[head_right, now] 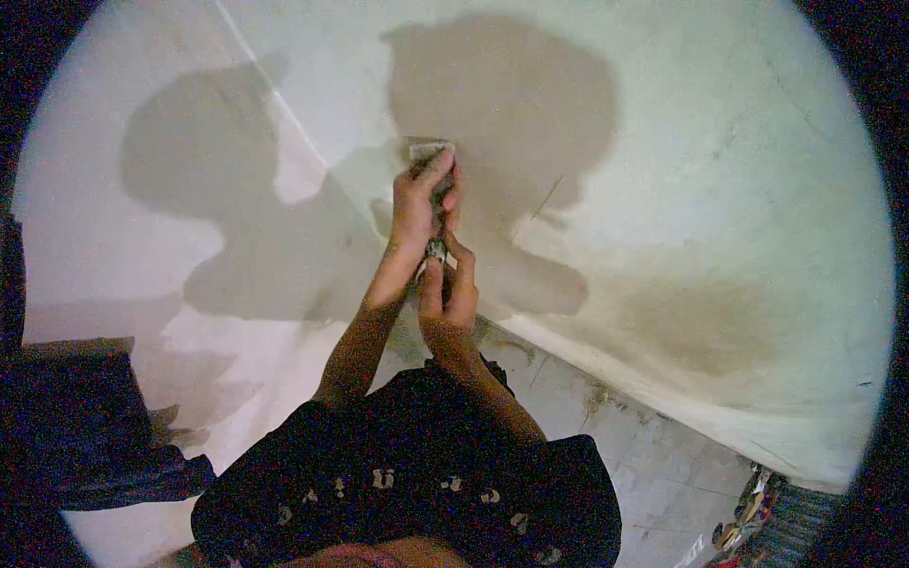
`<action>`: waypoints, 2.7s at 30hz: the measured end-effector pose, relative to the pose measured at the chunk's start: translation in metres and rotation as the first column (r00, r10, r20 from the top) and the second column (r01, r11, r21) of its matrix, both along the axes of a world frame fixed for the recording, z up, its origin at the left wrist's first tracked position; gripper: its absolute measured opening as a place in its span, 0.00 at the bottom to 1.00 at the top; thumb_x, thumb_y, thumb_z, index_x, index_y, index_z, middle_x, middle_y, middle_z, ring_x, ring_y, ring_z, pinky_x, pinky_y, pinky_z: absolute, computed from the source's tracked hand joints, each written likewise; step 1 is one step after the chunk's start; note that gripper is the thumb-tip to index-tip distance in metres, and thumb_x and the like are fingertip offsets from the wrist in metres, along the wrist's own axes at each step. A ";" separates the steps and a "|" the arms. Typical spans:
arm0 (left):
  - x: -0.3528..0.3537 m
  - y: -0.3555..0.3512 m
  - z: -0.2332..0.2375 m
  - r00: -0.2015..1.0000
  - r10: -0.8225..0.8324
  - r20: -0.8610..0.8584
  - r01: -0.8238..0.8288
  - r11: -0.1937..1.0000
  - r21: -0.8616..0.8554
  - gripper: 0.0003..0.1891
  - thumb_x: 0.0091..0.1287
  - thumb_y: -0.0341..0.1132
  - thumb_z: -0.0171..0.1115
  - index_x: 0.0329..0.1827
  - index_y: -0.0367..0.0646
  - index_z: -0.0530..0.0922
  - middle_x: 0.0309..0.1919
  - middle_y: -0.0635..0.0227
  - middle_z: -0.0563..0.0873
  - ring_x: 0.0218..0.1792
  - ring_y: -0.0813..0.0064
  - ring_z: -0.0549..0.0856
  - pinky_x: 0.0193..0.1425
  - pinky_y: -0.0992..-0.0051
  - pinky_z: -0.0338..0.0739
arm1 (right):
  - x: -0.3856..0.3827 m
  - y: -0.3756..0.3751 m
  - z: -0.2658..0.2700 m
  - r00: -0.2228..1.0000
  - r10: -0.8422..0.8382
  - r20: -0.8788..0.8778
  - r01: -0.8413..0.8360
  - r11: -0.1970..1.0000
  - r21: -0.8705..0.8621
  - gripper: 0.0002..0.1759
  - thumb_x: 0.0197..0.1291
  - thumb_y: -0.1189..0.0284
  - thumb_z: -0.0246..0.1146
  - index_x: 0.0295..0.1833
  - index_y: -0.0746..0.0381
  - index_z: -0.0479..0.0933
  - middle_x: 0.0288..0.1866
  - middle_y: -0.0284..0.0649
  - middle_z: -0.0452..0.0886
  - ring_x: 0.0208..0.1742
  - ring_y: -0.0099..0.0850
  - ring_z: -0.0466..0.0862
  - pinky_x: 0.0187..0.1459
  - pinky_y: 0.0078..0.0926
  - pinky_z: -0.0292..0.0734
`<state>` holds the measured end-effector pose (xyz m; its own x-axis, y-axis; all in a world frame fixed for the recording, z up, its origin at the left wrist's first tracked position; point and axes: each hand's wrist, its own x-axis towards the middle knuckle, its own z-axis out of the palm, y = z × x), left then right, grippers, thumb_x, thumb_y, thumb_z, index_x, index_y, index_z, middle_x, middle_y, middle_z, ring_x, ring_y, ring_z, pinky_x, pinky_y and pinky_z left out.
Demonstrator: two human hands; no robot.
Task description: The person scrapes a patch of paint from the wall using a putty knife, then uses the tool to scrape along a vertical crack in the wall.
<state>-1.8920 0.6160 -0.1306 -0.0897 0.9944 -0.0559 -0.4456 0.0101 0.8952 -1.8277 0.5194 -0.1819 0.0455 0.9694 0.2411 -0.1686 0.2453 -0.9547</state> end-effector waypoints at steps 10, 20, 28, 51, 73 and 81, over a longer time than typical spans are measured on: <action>0.002 0.000 -0.008 0.999 -0.028 0.029 0.027 0.998 0.051 0.18 0.69 0.48 0.60 0.30 0.41 0.76 0.12 0.71 0.72 0.08 0.77 0.71 0.12 0.77 0.66 | 0.013 0.002 -0.012 0.998 0.040 0.053 -0.034 0.994 -0.104 0.22 0.73 0.73 0.50 0.70 0.61 0.58 0.22 0.31 0.70 0.17 0.16 0.66 0.16 0.17 0.61; 0.001 0.001 0.005 0.979 -0.119 0.165 0.122 0.993 -0.008 0.18 0.71 0.48 0.59 0.33 0.41 0.76 0.14 0.71 0.74 0.11 0.77 0.74 0.14 0.77 0.68 | 0.016 -0.006 0.021 0.986 -0.068 0.151 0.088 0.988 -0.129 0.25 0.70 0.73 0.57 0.71 0.60 0.63 0.24 0.32 0.74 0.16 0.15 0.67 0.16 0.17 0.59; 0.002 -0.010 0.025 0.975 -0.153 0.161 0.147 0.988 0.051 0.20 0.72 0.49 0.57 0.33 0.38 0.77 0.14 0.70 0.75 0.11 0.77 0.74 0.15 0.78 0.68 | 0.002 -0.021 0.048 0.976 -0.186 0.111 0.198 0.974 -0.113 0.20 0.71 0.70 0.56 0.66 0.62 0.66 0.20 0.31 0.73 0.14 0.16 0.66 0.15 0.18 0.58; 0.126 -0.069 0.019 0.958 -0.199 0.206 0.216 0.974 -0.065 0.19 0.70 0.51 0.60 0.29 0.45 0.73 0.12 0.75 0.68 0.08 0.81 0.67 0.11 0.79 0.56 | 0.123 -0.073 0.023 0.958 -0.242 0.156 0.272 0.939 -0.212 0.14 0.72 0.64 0.56 0.52 0.64 0.75 0.19 0.28 0.70 0.18 0.16 0.66 0.20 0.18 0.58; 0.123 -0.078 0.043 0.993 -0.088 0.078 0.101 0.981 -0.168 0.20 0.70 0.52 0.59 0.30 0.44 0.73 0.16 0.75 0.71 0.12 0.83 0.67 0.14 0.81 0.59 | 0.131 -0.076 0.034 0.952 -0.165 0.257 0.208 0.966 -0.153 0.13 0.70 0.66 0.58 0.52 0.64 0.71 0.19 0.33 0.74 0.19 0.19 0.72 0.21 0.21 0.64; 0.170 -0.111 0.085 0.996 -0.085 -0.040 0.087 0.995 0.057 0.16 0.71 0.48 0.58 0.37 0.44 0.73 0.23 0.71 0.76 0.22 0.80 0.74 0.29 0.77 0.68 | 0.191 -0.103 0.077 0.775 -0.455 0.439 0.373 0.890 0.263 0.20 0.61 0.73 0.65 0.57 0.65 0.72 0.38 0.47 0.81 0.30 0.33 0.82 0.34 0.29 0.77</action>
<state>-1.7219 0.5047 -0.0452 -0.0050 1.0000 0.0047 -0.4114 -0.0064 0.9114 -1.6371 0.4168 -0.1050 0.2742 0.8320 0.4822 0.4480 0.3332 -0.8296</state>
